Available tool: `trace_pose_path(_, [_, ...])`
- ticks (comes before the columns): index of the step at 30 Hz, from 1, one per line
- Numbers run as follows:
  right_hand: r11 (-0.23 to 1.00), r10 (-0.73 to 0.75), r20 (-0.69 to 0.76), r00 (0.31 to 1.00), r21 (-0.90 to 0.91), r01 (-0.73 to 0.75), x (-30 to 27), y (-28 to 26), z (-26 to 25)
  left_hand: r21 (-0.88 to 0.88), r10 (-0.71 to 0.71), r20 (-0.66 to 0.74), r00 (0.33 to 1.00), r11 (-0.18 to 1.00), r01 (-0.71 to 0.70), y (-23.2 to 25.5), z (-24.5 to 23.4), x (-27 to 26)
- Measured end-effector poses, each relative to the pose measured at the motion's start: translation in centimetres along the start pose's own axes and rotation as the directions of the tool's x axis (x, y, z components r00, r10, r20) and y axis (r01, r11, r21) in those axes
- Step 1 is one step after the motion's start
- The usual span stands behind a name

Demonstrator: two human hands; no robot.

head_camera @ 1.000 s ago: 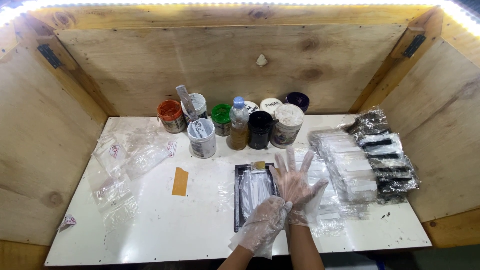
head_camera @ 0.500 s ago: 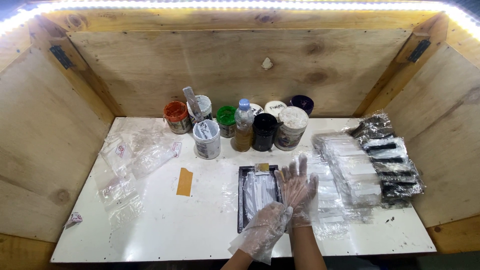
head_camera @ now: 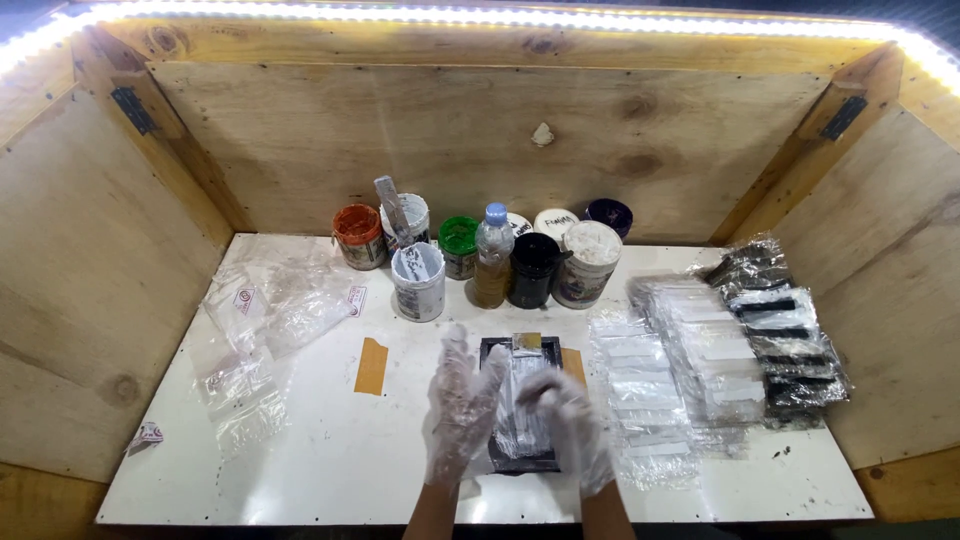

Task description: The person repeatedly places a clear plastic sheet onto a screen printing frame, uses a yellow squeegee to spread white ink across the screen, and then removes the sheet. This cycle is repeated multiple times throughout the clip.

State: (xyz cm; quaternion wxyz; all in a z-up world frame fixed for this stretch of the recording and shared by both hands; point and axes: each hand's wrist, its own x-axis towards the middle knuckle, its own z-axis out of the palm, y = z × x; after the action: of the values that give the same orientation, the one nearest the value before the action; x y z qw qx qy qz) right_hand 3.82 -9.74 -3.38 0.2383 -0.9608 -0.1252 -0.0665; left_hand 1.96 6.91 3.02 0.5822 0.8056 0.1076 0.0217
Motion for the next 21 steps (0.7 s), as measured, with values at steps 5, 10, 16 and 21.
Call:
trace_pose_path(5, [0.771,-0.111,0.422,0.9,0.608,-0.19,-2.2,-6.1,-0.9,-0.072,0.304,-0.265,0.915,0.94,-0.334,-6.9,1.8,2.3])
trace_pose_path(10, [0.731,0.103,0.455,0.884,0.568,-0.378,-3.5,-3.6,8.0,-0.04,0.509,-0.35,0.787,0.831,-0.555,-8.6,1.4,2.9])
trace_pose_path(16, [0.847,0.101,0.361,0.927,0.459,-0.27,-6.9,-5.0,5.0,-0.665,0.59,-0.213,0.779,0.496,-0.558,-8.3,1.1,0.9])
trace_pose_path(21, [0.849,0.184,0.609,0.771,0.296,-0.437,-3.7,-7.6,-2.1,-0.804,0.346,-0.101,0.933,0.524,-0.281,-8.7,-1.7,0.5])
